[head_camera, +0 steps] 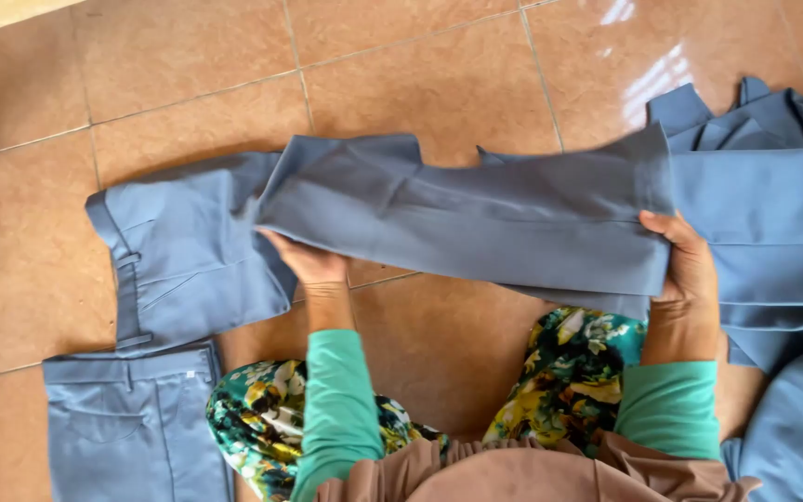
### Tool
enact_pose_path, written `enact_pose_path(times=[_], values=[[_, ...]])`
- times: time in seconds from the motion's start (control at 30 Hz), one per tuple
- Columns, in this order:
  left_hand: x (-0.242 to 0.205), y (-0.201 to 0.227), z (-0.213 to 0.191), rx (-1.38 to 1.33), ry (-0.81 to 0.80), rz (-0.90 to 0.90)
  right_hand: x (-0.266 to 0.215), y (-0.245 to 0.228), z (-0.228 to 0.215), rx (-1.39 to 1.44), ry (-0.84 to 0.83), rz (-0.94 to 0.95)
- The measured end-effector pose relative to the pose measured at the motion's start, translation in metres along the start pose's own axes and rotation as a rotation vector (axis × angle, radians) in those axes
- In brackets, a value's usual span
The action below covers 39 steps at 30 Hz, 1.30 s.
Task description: Folding and smoothing blue trousers on the floor in a sewing factory.
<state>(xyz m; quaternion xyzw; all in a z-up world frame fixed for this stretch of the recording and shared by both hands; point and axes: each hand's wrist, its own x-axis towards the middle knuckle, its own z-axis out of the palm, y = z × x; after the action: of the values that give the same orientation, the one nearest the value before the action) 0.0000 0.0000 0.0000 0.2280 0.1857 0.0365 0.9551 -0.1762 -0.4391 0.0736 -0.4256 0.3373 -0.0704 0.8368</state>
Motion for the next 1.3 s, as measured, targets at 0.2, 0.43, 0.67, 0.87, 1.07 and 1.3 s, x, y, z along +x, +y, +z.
enact_pose_path(times=[0.2,0.43,0.67,0.87,1.07,1.3], values=[[0.05,0.123,-0.071,0.03,-0.132,-0.012,0.027,0.065,0.044,-0.087,-0.006,0.014],[0.046,0.057,-0.096,0.452,0.309,-0.199,0.047,0.169,0.022,-0.488,0.198,0.112],[0.085,0.066,-0.11,1.786,0.427,0.305,0.044,0.168,0.022,-0.853,0.2,-0.034],[0.1,0.088,-0.009,1.374,0.296,0.196,0.042,0.13,0.052,-0.309,0.145,-0.076],[0.149,0.091,-0.043,0.605,0.151,0.119,0.012,0.118,0.065,-0.091,0.059,-0.219],[0.165,0.079,-0.191,2.407,-0.347,0.64,0.036,0.241,0.002,-0.245,0.218,0.12]])
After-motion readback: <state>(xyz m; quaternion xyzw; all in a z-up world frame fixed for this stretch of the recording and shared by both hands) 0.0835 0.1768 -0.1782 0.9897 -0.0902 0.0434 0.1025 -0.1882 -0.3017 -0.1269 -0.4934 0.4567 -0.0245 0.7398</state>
